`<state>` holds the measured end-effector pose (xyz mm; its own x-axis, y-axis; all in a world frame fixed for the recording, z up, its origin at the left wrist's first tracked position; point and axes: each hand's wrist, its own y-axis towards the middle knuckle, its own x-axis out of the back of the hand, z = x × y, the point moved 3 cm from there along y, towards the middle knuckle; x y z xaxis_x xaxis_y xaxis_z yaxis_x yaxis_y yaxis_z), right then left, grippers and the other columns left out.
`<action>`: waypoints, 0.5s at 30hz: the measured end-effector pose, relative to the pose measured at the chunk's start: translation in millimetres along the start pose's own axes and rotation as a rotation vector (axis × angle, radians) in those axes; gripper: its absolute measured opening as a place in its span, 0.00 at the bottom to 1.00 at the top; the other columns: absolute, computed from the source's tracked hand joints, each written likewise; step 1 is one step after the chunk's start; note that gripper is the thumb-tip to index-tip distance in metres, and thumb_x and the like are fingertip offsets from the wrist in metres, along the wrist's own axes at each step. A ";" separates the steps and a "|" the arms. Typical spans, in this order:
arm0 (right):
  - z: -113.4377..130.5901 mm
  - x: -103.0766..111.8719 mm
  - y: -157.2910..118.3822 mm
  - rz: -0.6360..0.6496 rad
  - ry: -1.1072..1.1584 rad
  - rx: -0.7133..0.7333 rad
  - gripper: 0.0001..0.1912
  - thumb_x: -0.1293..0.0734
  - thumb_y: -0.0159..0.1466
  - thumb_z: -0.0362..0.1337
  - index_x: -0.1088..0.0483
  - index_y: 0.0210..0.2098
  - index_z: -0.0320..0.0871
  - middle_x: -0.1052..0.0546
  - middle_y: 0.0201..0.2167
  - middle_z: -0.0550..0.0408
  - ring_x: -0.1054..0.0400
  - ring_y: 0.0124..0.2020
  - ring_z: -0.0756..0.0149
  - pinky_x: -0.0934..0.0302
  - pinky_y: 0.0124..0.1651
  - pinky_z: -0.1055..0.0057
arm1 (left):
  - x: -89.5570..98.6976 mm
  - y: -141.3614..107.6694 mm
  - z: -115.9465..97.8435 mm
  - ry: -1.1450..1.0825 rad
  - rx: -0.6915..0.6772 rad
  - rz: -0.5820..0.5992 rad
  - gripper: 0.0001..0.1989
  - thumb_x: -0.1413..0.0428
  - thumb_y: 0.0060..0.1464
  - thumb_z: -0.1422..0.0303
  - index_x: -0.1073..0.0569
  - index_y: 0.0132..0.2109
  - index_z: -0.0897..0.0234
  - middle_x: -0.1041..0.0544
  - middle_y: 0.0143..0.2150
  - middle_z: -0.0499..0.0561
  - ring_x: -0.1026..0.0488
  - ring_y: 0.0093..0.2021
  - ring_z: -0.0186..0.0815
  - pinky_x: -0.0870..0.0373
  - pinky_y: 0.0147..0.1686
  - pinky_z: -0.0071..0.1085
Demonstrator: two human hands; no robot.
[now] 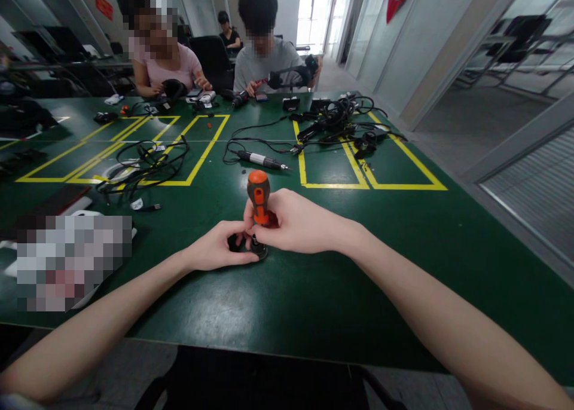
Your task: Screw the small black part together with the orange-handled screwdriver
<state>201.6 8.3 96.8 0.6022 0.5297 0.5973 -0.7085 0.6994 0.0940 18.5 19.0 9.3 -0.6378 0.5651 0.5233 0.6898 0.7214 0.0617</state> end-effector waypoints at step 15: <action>2.7 -1.2 -0.5 0.014 0.023 0.026 0.06 0.36 0.60 0.27 0.30 0.36 0.41 0.28 0.28 0.61 0.39 0.26 0.72 0.43 0.31 0.74 | -0.6 0.3 0.5 -0.012 -0.012 -0.007 0.11 0.32 0.53 0.64 0.23 0.39 0.66 0.25 0.31 0.44 0.31 0.29 0.29 0.34 0.32 0.26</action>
<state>200.2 6.0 98.1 0.5998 0.5505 0.5807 -0.7263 0.6791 0.1065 18.9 19.1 8.5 -0.6466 0.5649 0.5126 0.6892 0.7206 0.0754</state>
